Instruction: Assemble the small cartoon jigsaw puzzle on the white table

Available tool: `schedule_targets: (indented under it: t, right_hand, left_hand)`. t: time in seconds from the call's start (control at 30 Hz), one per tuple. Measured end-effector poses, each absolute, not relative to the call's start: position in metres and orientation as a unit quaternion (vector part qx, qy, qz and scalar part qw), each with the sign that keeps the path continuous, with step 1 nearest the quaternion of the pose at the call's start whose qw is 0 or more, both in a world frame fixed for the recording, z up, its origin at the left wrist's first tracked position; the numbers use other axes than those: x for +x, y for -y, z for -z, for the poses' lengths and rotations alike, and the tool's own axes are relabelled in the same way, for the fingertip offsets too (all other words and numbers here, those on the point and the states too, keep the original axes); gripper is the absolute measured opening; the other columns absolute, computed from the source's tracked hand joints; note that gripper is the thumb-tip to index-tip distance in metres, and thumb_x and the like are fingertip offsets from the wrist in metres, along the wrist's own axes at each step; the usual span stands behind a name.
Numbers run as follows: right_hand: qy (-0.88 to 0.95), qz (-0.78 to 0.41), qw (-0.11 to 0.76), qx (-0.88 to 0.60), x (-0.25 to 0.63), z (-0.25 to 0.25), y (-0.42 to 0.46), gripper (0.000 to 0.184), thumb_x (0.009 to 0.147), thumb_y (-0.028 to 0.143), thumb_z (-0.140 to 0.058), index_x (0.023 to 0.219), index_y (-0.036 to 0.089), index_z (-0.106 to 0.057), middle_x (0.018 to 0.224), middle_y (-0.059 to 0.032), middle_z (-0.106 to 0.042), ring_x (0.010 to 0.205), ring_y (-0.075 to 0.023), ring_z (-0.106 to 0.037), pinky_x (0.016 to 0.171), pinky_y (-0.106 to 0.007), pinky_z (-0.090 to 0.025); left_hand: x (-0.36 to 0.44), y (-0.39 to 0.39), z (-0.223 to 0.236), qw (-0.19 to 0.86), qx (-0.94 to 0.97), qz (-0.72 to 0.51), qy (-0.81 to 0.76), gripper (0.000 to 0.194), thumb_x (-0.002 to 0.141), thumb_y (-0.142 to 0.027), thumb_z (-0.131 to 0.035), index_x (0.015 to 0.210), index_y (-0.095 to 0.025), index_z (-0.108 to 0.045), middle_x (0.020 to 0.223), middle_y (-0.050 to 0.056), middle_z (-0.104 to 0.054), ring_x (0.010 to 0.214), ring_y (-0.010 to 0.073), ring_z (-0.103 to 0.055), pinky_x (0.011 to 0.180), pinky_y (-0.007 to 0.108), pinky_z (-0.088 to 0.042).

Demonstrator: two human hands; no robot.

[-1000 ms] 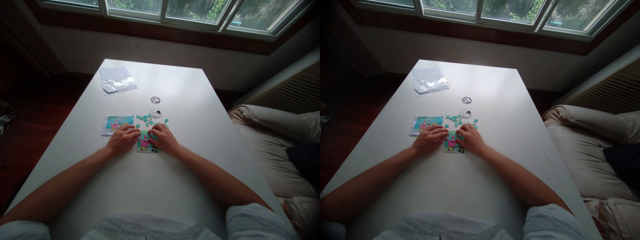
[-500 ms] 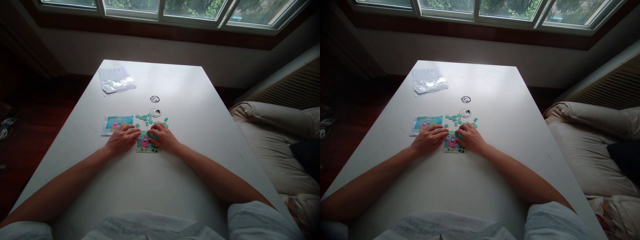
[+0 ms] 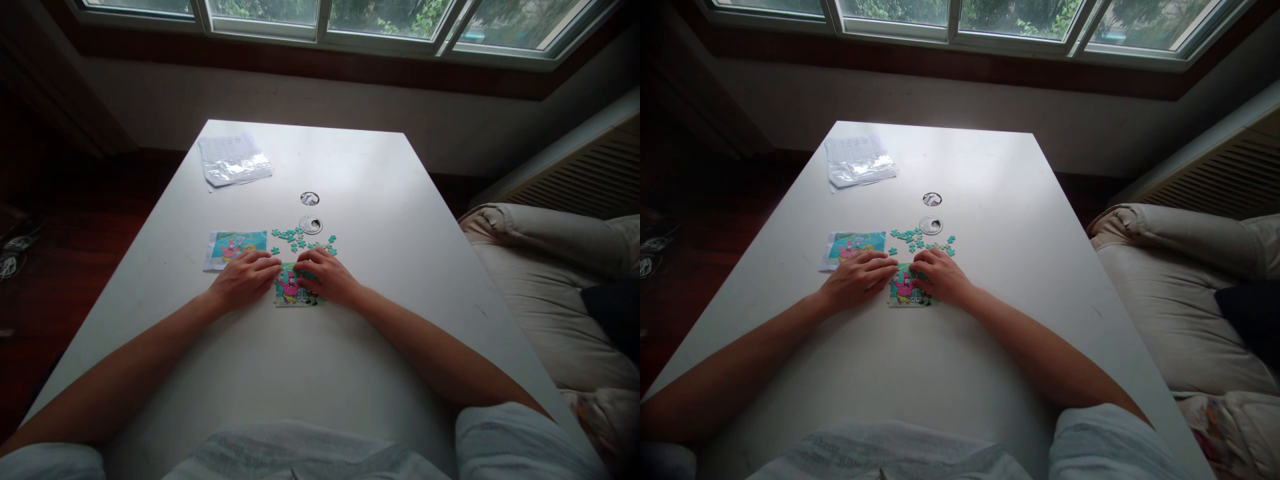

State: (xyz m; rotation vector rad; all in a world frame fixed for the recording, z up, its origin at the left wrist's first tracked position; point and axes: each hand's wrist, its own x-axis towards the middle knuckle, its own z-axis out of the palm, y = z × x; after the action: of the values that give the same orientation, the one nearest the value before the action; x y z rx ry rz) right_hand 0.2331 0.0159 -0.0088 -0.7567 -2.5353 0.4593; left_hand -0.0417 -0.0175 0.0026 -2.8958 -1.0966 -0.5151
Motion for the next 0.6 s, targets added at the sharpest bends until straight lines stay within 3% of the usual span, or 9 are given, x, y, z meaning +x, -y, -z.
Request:
schedule_targets:
  t: [0.6]
  right_hand:
    - [0.912,-0.153,0.225,-0.307,0.237,0.0,-0.018,0.019,0.099,0.033,-0.057,0.112,0.025,-0.069,0.114,-0.0079,-0.069,0.108,-0.0244,-0.057,0.097,-0.042,-0.044]
  left_hand:
    - [-0.033,0.024,-0.017,-0.011,-0.924,0.108,0.367,0.037,0.098,-0.019,-0.051,0.134,-0.023,-0.06,0.135,0.008,-0.063,0.126,0.0279,-0.053,0.108,0.047,-0.045]
